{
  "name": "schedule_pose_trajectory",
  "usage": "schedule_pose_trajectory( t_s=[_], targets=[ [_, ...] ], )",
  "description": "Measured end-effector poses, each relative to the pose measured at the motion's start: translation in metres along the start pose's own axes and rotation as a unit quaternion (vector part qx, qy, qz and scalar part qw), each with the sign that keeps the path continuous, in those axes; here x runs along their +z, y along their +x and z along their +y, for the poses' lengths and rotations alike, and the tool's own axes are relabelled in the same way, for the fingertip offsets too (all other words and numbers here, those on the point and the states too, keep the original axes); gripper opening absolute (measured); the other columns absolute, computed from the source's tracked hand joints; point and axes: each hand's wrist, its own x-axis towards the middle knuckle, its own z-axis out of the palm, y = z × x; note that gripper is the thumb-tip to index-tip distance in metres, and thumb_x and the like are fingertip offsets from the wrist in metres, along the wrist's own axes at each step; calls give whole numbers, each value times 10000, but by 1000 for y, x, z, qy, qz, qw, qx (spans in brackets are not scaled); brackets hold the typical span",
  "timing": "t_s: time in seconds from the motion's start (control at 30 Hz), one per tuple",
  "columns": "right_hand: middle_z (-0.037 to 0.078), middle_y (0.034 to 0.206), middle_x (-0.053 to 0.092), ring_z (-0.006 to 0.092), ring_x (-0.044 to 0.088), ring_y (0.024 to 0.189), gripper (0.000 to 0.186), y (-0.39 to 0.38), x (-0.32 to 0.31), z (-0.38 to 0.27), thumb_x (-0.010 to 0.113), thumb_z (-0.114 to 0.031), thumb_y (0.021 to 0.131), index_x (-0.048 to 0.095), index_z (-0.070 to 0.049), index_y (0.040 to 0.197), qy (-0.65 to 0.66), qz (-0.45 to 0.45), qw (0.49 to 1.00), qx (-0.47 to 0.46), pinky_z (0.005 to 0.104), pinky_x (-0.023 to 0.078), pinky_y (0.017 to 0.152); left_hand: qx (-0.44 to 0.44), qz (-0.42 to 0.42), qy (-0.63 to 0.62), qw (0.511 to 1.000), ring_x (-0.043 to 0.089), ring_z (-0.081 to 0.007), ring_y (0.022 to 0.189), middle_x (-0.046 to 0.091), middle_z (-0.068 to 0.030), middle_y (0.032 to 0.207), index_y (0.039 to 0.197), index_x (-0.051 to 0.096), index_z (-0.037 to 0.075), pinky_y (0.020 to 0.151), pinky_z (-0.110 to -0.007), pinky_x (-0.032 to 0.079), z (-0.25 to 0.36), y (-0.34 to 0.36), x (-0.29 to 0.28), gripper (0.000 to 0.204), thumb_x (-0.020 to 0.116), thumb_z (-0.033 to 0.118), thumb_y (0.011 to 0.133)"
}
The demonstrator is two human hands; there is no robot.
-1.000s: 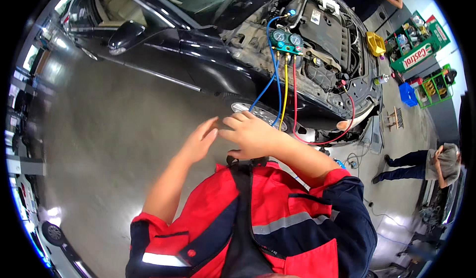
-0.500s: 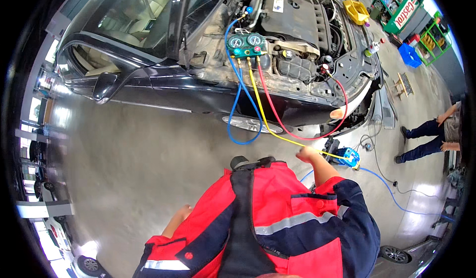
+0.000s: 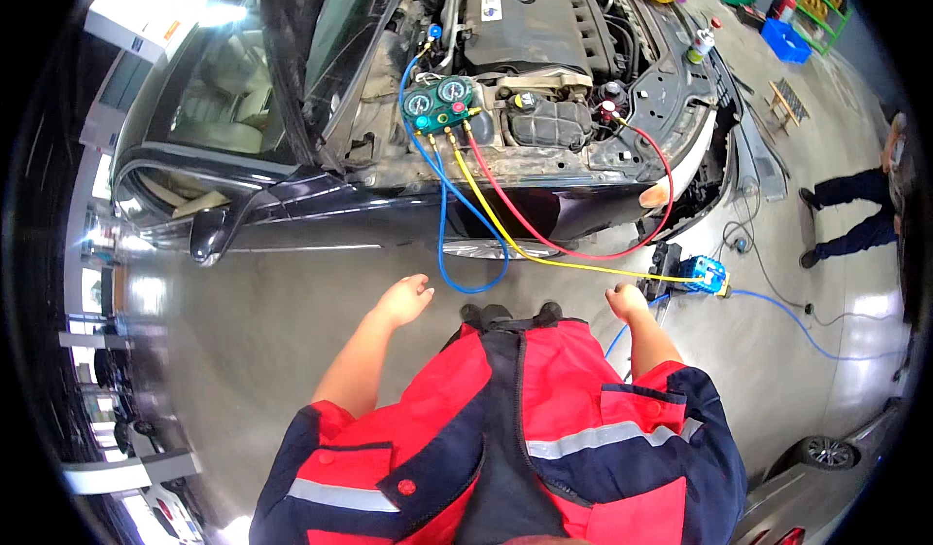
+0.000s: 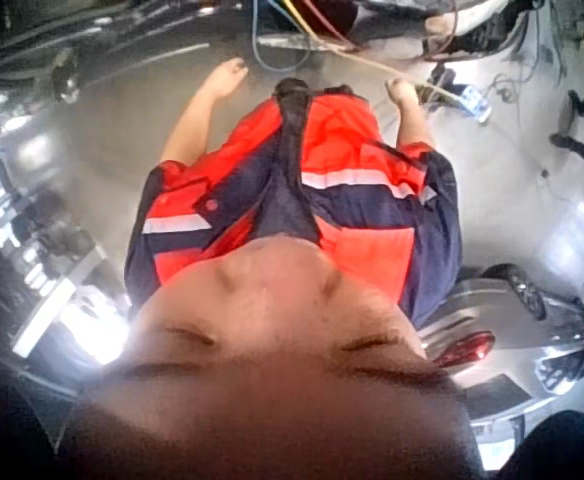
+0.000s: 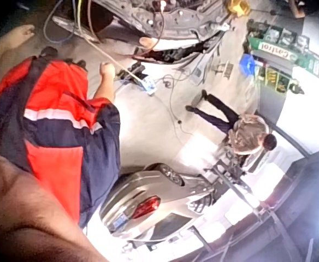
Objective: The person holds their forearm and touches a small red mark by hand before reaching toward the front of a vehicle's engine bay while it is connected to a gauge manifold set and vacuum pump.
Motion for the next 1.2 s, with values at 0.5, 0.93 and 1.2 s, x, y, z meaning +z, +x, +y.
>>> schedule_pose_trajectory(
  t_s=[0.5,0.93,1.2],
  targets=[
    [298,1199,613,413,572,1175,615,-7,33,46,555,-391,827,566,47,1259,66,31,975,210,421,437,1031,-110,-125,84,983,577,-376,1156,624,-215,1217,1275,562,28,990,-418,455,-130,42,4,492,543,377,929],
    [314,1345,510,418,509,1251,790,155,-62,-127,467,-562,928,460,129,1309,487,198,809,264,440,385,1061,-251,141,-27,957,585,-365,1174,629,-236,1218,1301,517,-20,1003,-419,443,-133,54,-72,553,526,409,952],
    [219,1419,432,395,489,1249,763,199,-112,-195,491,-530,854,365,14,1375,499,268,618,545,510,410,1020,-312,297,-143,891,515,-380,1258,546,-255,1336,1346,477,-32,1043,-413,404,-127,112,-161,591,525,402,948]
  ],
)
